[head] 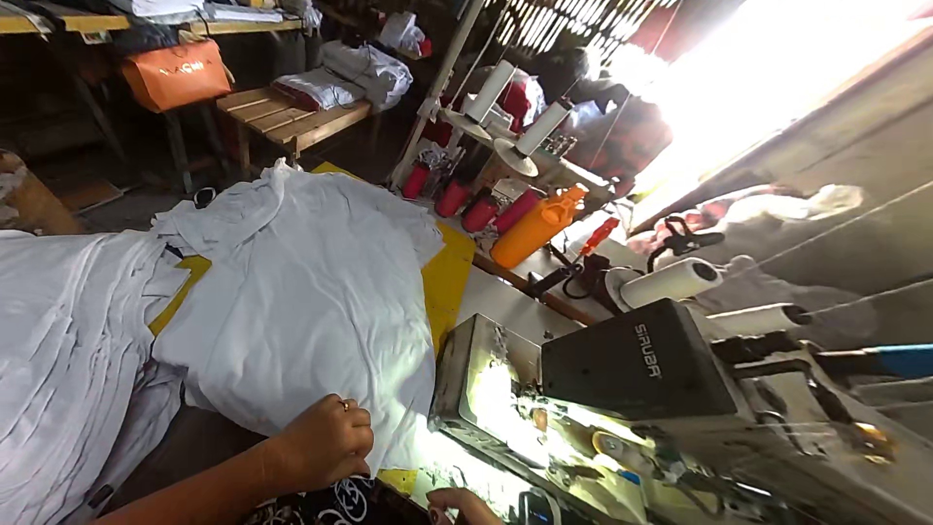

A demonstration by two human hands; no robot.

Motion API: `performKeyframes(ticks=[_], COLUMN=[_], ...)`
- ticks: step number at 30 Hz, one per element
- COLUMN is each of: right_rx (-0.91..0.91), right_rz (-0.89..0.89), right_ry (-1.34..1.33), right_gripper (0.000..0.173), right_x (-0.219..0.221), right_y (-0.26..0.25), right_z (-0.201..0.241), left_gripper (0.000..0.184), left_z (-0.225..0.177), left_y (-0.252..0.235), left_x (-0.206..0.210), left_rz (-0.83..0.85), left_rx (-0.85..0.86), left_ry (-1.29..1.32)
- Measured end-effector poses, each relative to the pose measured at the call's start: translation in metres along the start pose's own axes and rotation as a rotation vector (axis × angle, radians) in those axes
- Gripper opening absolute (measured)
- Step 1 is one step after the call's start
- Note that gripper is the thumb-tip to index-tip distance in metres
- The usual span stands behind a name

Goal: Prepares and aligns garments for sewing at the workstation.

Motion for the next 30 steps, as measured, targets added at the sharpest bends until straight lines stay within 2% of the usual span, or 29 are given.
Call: performKeyframes(ticks=[2, 4, 5, 7, 9, 12, 16, 19, 21, 23, 25, 27, 28, 30], right_rx=[-0.030, -0.042, -0.037, 0.002, 0.025, 0.062, 0.052, 0.000, -0.073, -0.139, -0.140, -0.097, -0.088, -0.126], right_rz=[-0.002, 0.019, 0.023, 0.043, 0.061, 0.084, 0.059, -0.091, -0.239, -0.369, -0.461, -0.482, -0.471, -0.417], right_ry=[0.101, 0.234, 0.310, 0.407, 0.423, 0.427, 0.425, 0.405, 0.420, 0.494, 0.557, 0.562, 0.560, 0.546], right_gripper=[0.024, 0.035, 0.040, 0.046, 0.050, 0.051, 0.045, 0.046, 0.052, 0.047, 0.037, 0.039, 0.038, 0.037], right_x=[0.006, 0.016, 0.021, 0.029, 0.030, 0.028, 0.026, 0.026, 0.031, 0.038, 0.041, 0.041, 0.042, 0.050], right_y=[-0.010, -0.023, -0.027, -0.031, -0.033, -0.036, -0.036, -0.041, -0.050, -0.064, -0.079, -0.088, -0.089, -0.088], right_z=[-0.001, -0.007, -0.012, -0.022, -0.024, -0.019, -0.017, -0.005, 0.011, 0.021, 0.023, 0.021, 0.020, 0.021], left_gripper=[0.028, 0.024, 0.022, 0.020, 0.021, 0.019, 0.014, 0.023, 0.025, 0.023, 0.020, 0.018, 0.018, 0.020], left_z=[-0.003, -0.004, -0.004, 0.002, 0.014, 0.022, 0.022, 0.016, 0.001, -0.007, 0.001, 0.024, 0.038, 0.062], left_y=[0.000, 0.000, 0.000, 0.002, 0.005, 0.007, 0.005, -0.002, -0.007, -0.001, 0.026, 0.077, 0.108, 0.163], left_x=[0.005, 0.008, 0.005, -0.009, -0.019, -0.023, -0.033, -0.035, -0.037, -0.051, -0.085, -0.124, -0.138, -0.151], left_rz=[0.097, 0.053, 0.025, 0.027, 0.122, 0.311, 0.224, 0.129, 0.030, -0.110, -0.306, -0.564, -0.707, -0.890], left_rx=[-0.045, 0.018, 0.056, 0.093, 0.052, -0.038, 0.102, -0.015, 0.017, 0.114, 0.123, -0.039, -0.161, -0.445], left_ry=[-0.048, -0.104, -0.045, 0.289, 0.605, 0.688, 0.987, 0.783, 0.675, 0.723, 0.840, 0.856, 0.780, 0.411])
Point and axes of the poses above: each hand's wrist, its own y-axis away from the middle knuckle, its own x-axis out of the palm, z = x × y, the point moved 5 cm from there along -y, towards the middle knuckle, and after that the axes turned 11 degrees about z, right-handed, at the moved point
